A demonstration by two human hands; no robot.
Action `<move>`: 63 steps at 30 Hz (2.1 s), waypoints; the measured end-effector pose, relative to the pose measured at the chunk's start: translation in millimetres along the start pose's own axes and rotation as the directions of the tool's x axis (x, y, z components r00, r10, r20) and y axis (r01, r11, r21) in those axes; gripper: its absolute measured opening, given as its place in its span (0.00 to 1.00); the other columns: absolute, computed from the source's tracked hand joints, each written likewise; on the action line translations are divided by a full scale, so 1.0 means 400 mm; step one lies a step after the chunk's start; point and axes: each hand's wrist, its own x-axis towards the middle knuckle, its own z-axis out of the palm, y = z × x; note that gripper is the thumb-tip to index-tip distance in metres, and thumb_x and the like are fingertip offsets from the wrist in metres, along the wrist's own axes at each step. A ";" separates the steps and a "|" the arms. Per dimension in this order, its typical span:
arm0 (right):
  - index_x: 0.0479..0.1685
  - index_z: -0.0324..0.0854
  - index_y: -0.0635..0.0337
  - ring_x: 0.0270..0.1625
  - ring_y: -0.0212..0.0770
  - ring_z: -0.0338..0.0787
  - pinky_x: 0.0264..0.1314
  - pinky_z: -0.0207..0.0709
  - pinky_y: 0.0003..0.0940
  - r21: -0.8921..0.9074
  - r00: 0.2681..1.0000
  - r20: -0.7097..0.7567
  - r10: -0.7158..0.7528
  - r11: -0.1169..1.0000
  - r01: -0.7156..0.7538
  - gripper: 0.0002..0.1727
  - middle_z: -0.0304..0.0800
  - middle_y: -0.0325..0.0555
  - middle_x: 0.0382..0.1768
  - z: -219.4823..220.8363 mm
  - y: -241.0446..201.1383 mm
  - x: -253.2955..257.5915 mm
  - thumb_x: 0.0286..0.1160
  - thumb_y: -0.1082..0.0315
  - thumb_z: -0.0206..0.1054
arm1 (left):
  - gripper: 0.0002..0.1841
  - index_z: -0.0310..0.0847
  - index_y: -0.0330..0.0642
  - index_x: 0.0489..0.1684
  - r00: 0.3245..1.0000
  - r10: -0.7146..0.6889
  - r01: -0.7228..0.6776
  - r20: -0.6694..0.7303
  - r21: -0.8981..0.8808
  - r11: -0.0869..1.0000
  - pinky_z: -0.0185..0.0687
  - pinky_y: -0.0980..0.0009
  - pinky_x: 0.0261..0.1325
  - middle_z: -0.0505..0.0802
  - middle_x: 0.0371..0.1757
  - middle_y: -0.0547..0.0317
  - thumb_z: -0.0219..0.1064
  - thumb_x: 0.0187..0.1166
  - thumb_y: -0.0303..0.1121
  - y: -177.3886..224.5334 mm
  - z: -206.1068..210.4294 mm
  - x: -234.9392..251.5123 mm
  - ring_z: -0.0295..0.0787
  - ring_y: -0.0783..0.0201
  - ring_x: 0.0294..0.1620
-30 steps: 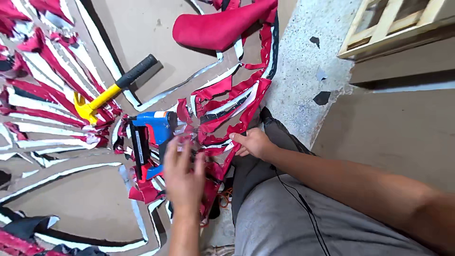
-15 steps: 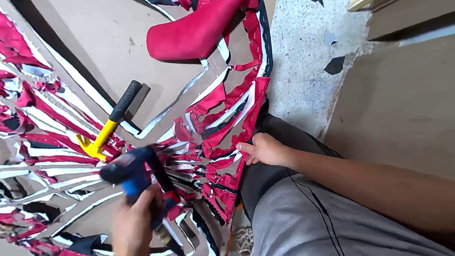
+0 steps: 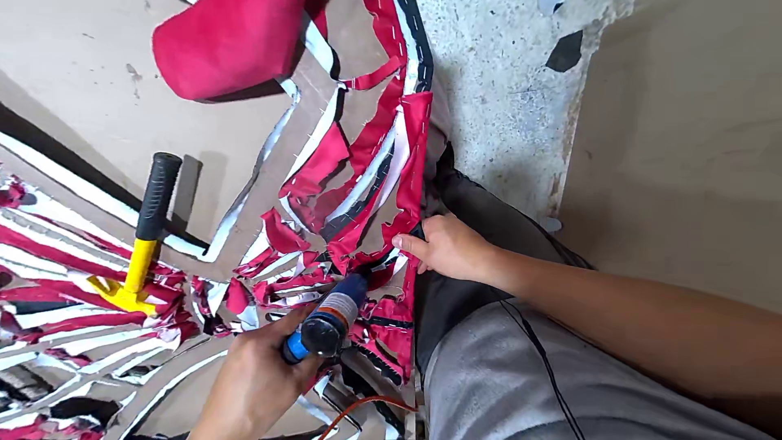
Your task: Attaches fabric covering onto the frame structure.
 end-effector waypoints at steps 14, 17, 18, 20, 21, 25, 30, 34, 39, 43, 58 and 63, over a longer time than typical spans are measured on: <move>0.31 0.82 0.60 0.23 0.33 0.92 0.32 0.88 0.32 0.021 0.985 0.170 -0.007 1.000 0.004 0.33 0.93 0.39 0.22 -0.035 -0.012 0.001 0.90 0.39 0.51 | 0.21 0.94 0.50 0.42 0.999 0.031 -0.031 -0.032 0.010 0.999 0.84 0.68 0.26 0.94 0.25 0.64 0.67 0.59 0.52 0.026 0.012 -0.001 0.90 0.73 0.24; 0.37 0.82 0.61 0.29 0.33 0.96 0.37 0.91 0.31 0.064 0.967 0.253 -0.023 0.998 0.006 0.30 0.95 0.40 0.28 -0.049 -0.004 0.009 0.91 0.42 0.52 | 0.20 0.94 0.50 0.45 0.998 0.056 -0.056 -0.018 -0.022 0.998 0.86 0.67 0.30 0.95 0.28 0.62 0.68 0.63 0.51 0.053 0.015 0.013 0.91 0.73 0.28; 0.40 0.81 0.61 0.31 0.33 0.96 0.39 0.91 0.31 0.069 0.961 0.276 -0.028 0.998 0.009 0.29 0.95 0.41 0.29 -0.054 -0.001 0.011 0.91 0.43 0.52 | 0.20 0.94 0.50 0.46 0.998 0.064 -0.064 -0.014 -0.019 0.998 0.87 0.67 0.31 0.96 0.30 0.63 0.68 0.63 0.51 0.059 0.020 0.018 0.92 0.73 0.29; 0.43 0.81 0.62 0.34 0.33 0.97 0.43 0.92 0.32 0.075 0.949 0.311 -0.042 0.997 0.020 0.26 0.96 0.41 0.32 -0.057 0.001 0.014 0.92 0.45 0.53 | 0.21 0.94 0.50 0.47 0.998 0.062 -0.062 -0.011 -0.007 0.998 0.87 0.66 0.30 0.96 0.30 0.63 0.67 0.61 0.50 0.068 0.024 0.023 0.93 0.71 0.29; 0.45 0.81 0.62 0.36 0.33 0.97 0.44 0.92 0.31 0.073 0.946 0.321 -0.052 0.997 0.030 0.26 0.96 0.41 0.33 -0.062 0.002 0.017 0.92 0.46 0.53 | 0.21 0.94 0.50 0.47 0.999 0.050 -0.051 -0.002 -0.005 0.999 0.87 0.64 0.31 0.96 0.30 0.62 0.68 0.60 0.48 0.074 0.022 0.027 0.93 0.70 0.29; 0.49 0.81 0.61 0.38 0.31 0.97 0.47 0.91 0.30 0.077 0.935 0.342 -0.092 0.995 0.070 0.23 0.97 0.40 0.36 -0.064 0.012 0.020 0.92 0.49 0.54 | 0.21 0.94 0.46 0.47 0.999 -0.049 0.049 0.023 0.012 0.999 0.88 0.62 0.32 0.96 0.31 0.60 0.71 0.56 0.44 0.106 0.016 0.024 0.94 0.68 0.30; 0.47 0.81 0.62 0.37 0.30 0.97 0.46 0.90 0.30 0.065 0.927 0.353 -0.123 0.992 0.107 0.23 0.97 0.39 0.37 -0.069 0.018 0.019 0.92 0.49 0.54 | 0.21 0.93 0.45 0.50 0.997 -0.070 0.070 0.038 -0.013 0.997 0.88 0.62 0.33 0.97 0.32 0.59 0.72 0.60 0.44 0.120 0.009 0.020 0.93 0.68 0.30; 0.49 0.82 0.65 0.36 0.34 0.97 0.46 0.92 0.33 0.135 0.926 0.338 -0.169 0.982 0.130 0.21 0.97 0.44 0.35 -0.064 0.021 0.016 0.93 0.53 0.55 | 0.21 0.93 0.43 0.48 0.999 -0.046 0.046 0.002 -0.021 0.999 0.88 0.65 0.33 0.97 0.32 0.58 0.72 0.60 0.45 0.138 0.021 0.030 0.94 0.69 0.30; 0.47 0.82 0.64 0.34 0.33 0.97 0.44 0.92 0.31 0.154 0.926 0.324 -0.194 0.977 0.150 0.20 0.96 0.42 0.34 -0.064 0.033 0.021 0.91 0.53 0.58 | 0.20 0.93 0.42 0.47 0.999 -0.035 0.036 0.029 -0.021 0.999 0.88 0.63 0.32 0.96 0.32 0.57 0.72 0.59 0.43 0.161 0.012 0.062 0.94 0.67 0.30; 0.45 0.83 0.64 0.33 0.31 0.96 0.43 0.91 0.31 0.142 0.923 0.319 -0.214 0.974 0.176 0.20 0.96 0.41 0.33 -0.064 0.035 0.024 0.91 0.54 0.59 | 0.21 0.93 0.42 0.47 0.999 -0.037 0.037 0.011 0.009 0.999 0.88 0.64 0.31 0.96 0.31 0.57 0.71 0.58 0.45 0.177 0.014 0.068 0.94 0.68 0.29; 0.45 0.86 0.59 0.33 0.29 0.94 0.44 0.88 0.32 0.068 0.942 0.283 -0.180 0.984 0.168 0.24 0.96 0.35 0.31 -0.050 0.048 0.004 0.92 0.47 0.54 | 0.20 0.91 0.38 0.52 0.992 0.008 -0.005 0.127 -0.029 1.000 0.91 0.59 0.44 0.97 0.40 0.49 0.76 0.67 0.42 0.030 -0.126 0.002 0.96 0.64 0.39; 0.42 0.85 0.57 0.34 0.30 0.94 0.46 0.89 0.34 0.046 0.958 0.238 -0.159 0.987 0.152 0.24 0.96 0.35 0.31 -0.035 0.050 -0.003 0.92 0.47 0.54 | 0.20 0.93 0.50 0.50 0.991 0.101 -0.102 0.082 0.003 0.995 0.90 0.68 0.37 0.97 0.36 0.62 0.70 0.64 0.50 0.020 -0.057 0.027 0.94 0.73 0.34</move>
